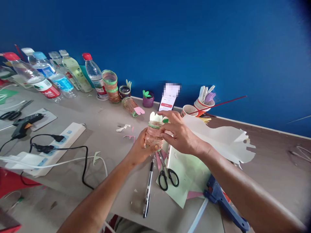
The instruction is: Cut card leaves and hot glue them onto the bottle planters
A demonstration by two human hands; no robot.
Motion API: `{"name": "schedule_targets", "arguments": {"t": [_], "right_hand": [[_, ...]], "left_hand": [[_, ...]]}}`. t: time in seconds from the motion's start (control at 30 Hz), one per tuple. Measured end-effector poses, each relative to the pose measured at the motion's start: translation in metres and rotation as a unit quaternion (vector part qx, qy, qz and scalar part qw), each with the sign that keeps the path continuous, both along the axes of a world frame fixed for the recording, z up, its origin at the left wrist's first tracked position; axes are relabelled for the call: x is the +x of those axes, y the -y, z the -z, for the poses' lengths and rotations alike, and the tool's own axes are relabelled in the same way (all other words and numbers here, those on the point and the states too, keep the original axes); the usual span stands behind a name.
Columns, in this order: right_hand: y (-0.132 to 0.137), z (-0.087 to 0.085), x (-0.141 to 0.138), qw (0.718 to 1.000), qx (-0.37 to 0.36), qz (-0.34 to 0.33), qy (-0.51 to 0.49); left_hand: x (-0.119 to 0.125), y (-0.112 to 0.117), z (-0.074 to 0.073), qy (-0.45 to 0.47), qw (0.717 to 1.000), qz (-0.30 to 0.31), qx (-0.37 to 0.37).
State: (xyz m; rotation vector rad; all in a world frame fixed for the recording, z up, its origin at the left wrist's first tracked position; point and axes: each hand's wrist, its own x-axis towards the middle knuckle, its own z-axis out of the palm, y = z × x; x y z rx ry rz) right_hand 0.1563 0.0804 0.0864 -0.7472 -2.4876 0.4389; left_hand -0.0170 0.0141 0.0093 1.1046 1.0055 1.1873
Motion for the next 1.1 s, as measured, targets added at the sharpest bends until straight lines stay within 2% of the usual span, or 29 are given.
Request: {"name": "schedule_targets", "arguments": {"t": [0.43,0.83,1.1], "right_hand": [[0.002,0.006,-0.004,1.0,-0.002,0.002,0.001],[0.012,0.006,-0.008,0.997,0.065,0.028,0.017],[0.012,0.014,-0.012,0.995,0.091,0.045,-0.008]], "left_hand": [[0.002,0.001,0.002,-0.021,1.0,-0.004,0.012],[0.002,0.001,0.005,-0.03,0.999,-0.018,0.034],[0.002,0.001,0.004,-0.043,0.998,-0.028,0.033]]}}
